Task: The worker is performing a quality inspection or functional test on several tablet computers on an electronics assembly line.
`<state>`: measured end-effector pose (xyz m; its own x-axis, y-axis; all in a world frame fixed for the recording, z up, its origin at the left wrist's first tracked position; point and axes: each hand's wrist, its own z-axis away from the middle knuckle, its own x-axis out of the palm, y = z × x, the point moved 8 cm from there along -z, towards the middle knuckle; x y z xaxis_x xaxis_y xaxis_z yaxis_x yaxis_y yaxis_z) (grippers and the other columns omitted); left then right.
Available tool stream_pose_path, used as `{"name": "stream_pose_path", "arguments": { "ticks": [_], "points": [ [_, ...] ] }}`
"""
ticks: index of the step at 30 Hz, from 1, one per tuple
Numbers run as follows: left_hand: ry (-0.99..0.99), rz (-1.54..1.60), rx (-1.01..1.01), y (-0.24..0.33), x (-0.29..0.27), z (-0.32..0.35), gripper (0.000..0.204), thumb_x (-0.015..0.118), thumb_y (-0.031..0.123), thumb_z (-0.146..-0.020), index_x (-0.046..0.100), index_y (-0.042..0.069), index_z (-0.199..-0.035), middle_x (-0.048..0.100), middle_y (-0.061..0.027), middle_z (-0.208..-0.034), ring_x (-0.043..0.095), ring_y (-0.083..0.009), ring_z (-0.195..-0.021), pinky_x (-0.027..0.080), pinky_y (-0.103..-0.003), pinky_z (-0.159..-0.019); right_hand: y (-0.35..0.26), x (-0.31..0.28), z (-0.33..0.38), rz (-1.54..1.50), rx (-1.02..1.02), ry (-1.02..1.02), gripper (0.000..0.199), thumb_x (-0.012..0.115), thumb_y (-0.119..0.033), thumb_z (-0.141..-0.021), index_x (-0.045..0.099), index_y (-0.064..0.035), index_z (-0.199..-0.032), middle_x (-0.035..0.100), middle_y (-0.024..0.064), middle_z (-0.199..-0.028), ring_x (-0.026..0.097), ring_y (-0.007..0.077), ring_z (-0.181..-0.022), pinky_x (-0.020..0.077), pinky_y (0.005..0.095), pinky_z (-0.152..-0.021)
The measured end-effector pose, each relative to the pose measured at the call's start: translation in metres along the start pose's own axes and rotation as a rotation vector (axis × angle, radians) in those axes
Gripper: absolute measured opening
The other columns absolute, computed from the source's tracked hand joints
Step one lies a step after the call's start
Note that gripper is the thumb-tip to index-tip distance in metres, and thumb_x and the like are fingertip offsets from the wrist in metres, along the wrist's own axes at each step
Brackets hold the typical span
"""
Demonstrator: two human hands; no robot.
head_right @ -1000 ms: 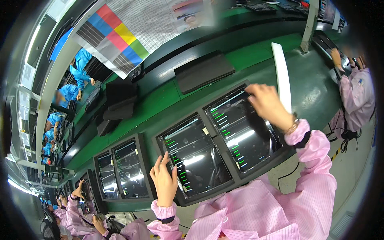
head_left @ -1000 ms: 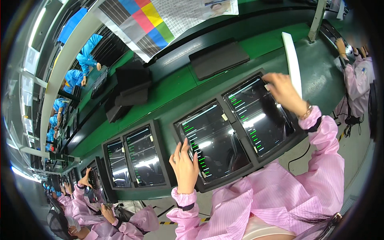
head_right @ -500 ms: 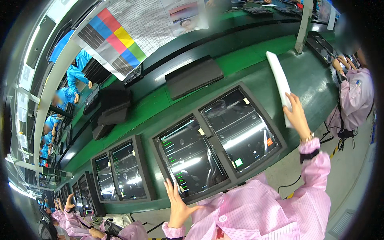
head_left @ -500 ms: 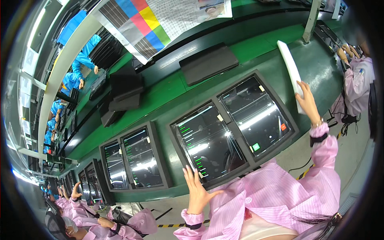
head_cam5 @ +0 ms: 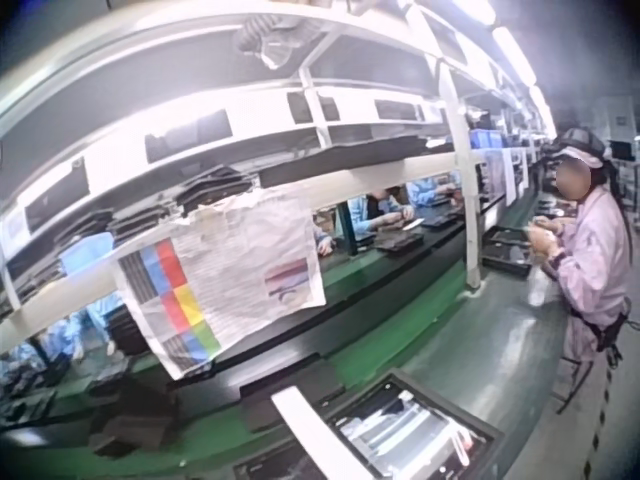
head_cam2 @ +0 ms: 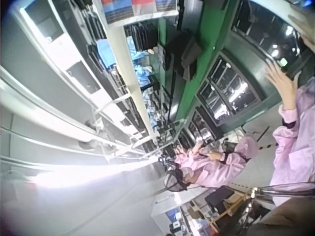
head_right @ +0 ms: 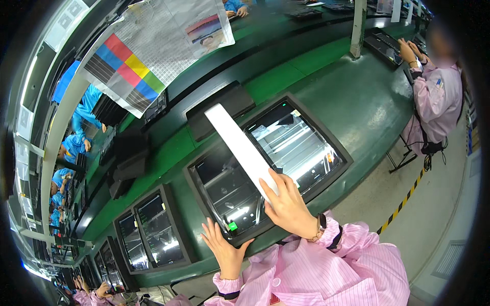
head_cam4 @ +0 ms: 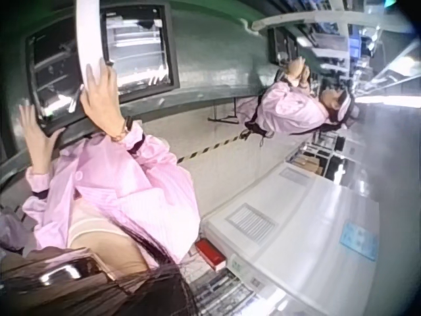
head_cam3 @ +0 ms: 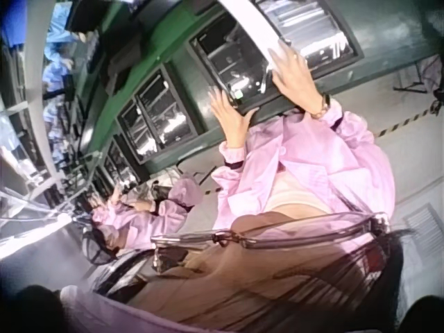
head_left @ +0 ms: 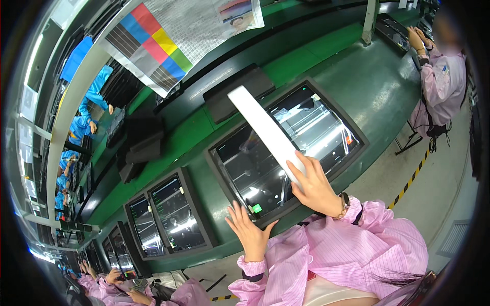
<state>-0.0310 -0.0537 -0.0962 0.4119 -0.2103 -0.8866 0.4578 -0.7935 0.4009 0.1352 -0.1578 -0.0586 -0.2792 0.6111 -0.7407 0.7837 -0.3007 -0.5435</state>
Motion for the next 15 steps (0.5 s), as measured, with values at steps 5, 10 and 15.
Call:
{"name": "stream_pose_path", "arguments": {
  "ticks": [5, 10, 15],
  "points": [
    [0.033, -0.08, 0.035, 0.002, 0.0, 0.015, 0.067, 0.08, 0.026, -0.065, 0.046, 0.006, -0.12, 0.052, -0.0001, -0.128, 0.035, -0.0259, -0.129, 0.004, -0.058, -0.109, 0.005, 0.012, 0.005, 0.114, 0.018, -0.042, 0.056, 0.06, -0.006, -0.074, 0.044, 0.0013, -0.128, 0.034, 0.0252, -0.133, 0.04, 0.0407, -0.113, 0.0371, 0.0465, -0.094],
    [-0.078, -0.174, 0.065, 0.003, 0.007, 0.012, 0.062, 0.079, 0.028, -0.066, 0.049, 0.006, -0.115, 0.052, 0.0007, -0.128, 0.037, -0.0252, -0.128, 0.004, -0.061, -0.108, 0.008, 0.008, 0.006, 0.129, 0.013, -0.023, 0.055, 0.06, -0.007, -0.075, 0.044, 0.002, -0.127, 0.034, 0.0254, -0.133, 0.04, 0.0403, -0.112, 0.0378, 0.047, -0.093],
    [-0.068, -0.125, 0.098, 0.035, 0.002, 0.0, 0.063, 0.078, 0.034, -0.066, 0.047, 0.006, -0.113, 0.052, -0.0005, -0.129, 0.04, -0.0259, -0.126, 0.003, -0.063, -0.106, 0.04, -0.025, 0.003, 0.048, 0.022, 0.055, 0.055, 0.062, -0.007, -0.072, 0.048, 0.0004, -0.125, 0.037, 0.0231, -0.133, 0.042, 0.0387, -0.111, 0.0372, 0.0461, -0.095]
  ]
}}
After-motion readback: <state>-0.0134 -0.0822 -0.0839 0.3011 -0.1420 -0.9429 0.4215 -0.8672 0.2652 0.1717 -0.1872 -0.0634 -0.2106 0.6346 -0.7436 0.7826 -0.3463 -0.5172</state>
